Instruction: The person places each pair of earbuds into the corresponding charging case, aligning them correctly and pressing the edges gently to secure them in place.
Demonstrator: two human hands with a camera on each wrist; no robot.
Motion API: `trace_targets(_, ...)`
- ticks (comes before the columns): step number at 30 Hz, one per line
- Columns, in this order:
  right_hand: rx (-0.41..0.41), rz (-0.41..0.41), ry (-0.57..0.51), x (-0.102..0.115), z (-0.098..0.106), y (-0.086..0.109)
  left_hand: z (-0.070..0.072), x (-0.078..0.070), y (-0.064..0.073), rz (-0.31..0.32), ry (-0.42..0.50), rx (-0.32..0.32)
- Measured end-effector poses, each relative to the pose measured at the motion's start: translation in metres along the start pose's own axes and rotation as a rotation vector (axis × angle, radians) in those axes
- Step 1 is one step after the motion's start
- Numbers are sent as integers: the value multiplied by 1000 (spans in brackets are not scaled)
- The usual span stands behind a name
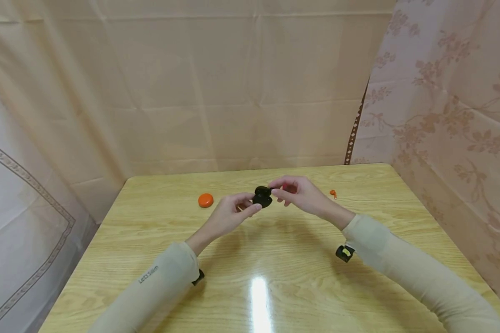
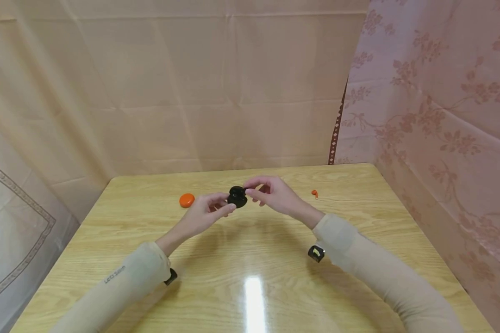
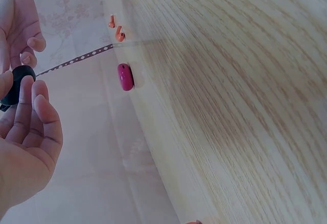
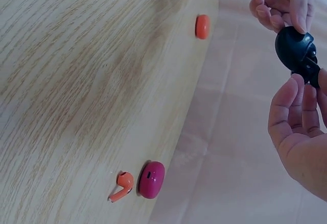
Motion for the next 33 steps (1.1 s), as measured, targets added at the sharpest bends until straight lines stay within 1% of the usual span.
trace_targets(9,12,-21,-9,0,-4,0,0,1,0,-8,-7,-6)
trace_targets(18,13,-12,-17,2,-5,-1,1,0,1,-7,-12,-5)
trace_targets(28,20,-17,-34,-2,-7,-2,2,-1,1,-8,-11,-6)
trace_targets(33,19,-16,-25,-3,-7,-2,1,-1,1,-9,-7,-5)
Point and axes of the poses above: each hand's wrist, its own y-axis away from the middle knuckle, its own z-axis out of the back of the hand, x = y × z, the point moved 8 cm from there along -y, towards the middle knuckle, and after that the axes turned 11 degrees about x, right-handed, at the moved point
